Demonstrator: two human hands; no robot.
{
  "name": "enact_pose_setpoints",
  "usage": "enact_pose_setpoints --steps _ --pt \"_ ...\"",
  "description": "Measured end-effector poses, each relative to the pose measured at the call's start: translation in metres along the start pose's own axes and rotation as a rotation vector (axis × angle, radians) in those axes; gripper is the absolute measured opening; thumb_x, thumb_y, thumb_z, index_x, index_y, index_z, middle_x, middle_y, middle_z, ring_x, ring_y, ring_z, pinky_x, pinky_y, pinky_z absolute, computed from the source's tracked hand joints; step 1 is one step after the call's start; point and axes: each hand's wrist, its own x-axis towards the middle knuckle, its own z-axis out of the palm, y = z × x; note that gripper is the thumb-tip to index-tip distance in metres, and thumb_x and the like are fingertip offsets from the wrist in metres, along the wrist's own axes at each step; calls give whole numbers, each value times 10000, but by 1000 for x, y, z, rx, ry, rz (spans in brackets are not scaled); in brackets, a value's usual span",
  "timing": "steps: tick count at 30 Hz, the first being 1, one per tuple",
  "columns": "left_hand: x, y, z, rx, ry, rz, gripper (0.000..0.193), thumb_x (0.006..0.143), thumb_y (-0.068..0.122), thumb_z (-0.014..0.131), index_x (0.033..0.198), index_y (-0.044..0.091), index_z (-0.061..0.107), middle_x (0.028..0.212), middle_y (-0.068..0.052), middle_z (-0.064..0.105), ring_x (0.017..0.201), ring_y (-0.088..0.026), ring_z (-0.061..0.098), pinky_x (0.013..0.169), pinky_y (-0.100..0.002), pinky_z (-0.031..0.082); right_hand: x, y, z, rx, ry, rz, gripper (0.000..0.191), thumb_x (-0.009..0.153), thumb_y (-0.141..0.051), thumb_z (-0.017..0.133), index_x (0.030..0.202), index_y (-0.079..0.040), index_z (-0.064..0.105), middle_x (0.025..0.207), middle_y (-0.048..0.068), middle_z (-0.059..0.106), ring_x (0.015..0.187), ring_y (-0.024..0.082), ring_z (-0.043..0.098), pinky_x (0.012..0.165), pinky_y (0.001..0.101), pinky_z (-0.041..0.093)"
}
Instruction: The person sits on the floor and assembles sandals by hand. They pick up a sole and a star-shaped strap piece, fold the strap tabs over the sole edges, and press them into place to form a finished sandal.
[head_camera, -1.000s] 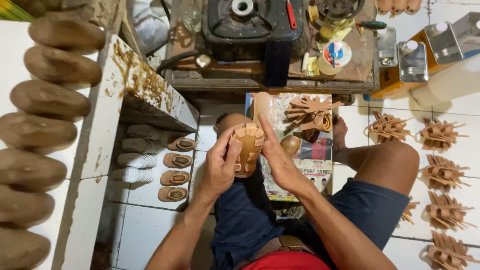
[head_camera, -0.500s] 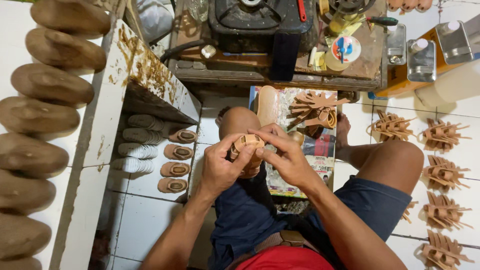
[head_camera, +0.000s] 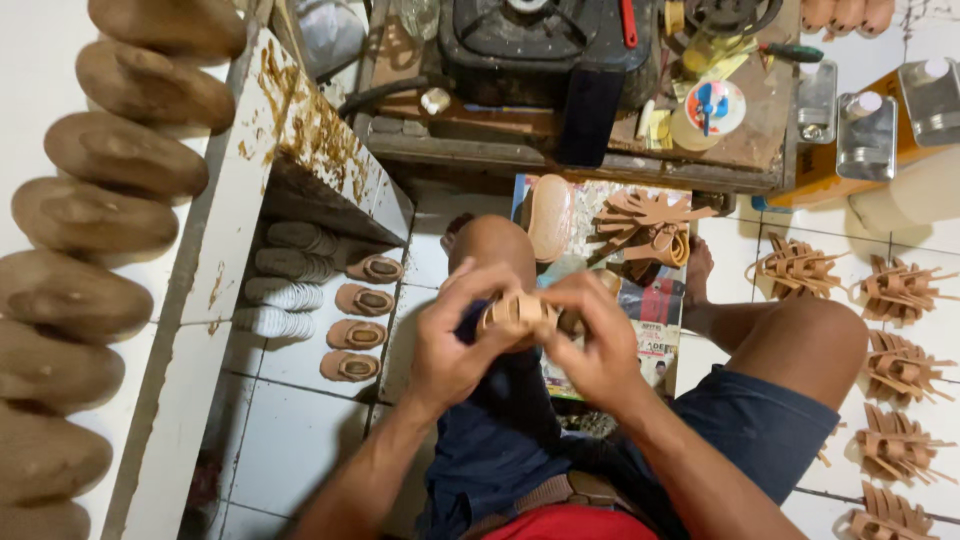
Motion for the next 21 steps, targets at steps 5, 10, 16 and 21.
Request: enact_pose_setpoints --steps 5,10,16,21 --pt "-10 -8 19 -1185 72 -677 756 1130 628 424 1437 -53 536 1295 -257 620 1148 -342 633 988 -460 549 -23 -27 -14 -199 -72 -369 430 780 -48 717 1201 -8 643 1230 187 603 1158 351 625 1003 434 512" --pt "-6 -13 40 -1226 231 -835 699 1014 592 375 1417 40 523 1391 -172 607 1219 -341 620 979 -485 549 -58 -19 -12 -203 59 -137 447 783 -30 762 1209 27 640 1182 207 635 1090 321 646 955 384 523" --pt "3 -5 50 -1316 154 -802 671 1064 546 394 1408 -12 540 1383 -215 585 1274 -352 595 1041 -491 529 -106 11 -6 223 61 585 218 949 -101 685 1112 39 721 929 154 753 838 228 713 771 357 583" --pt "-13 19 69 -1021 233 -480 457 1077 352 465 1402 32 429 1389 -191 556 1337 -385 580 1128 -520 492 -90 19 -11 1029 130 873 441 962 -300 605 1269 17 609 1001 130 748 822 219 704 714 398 589"
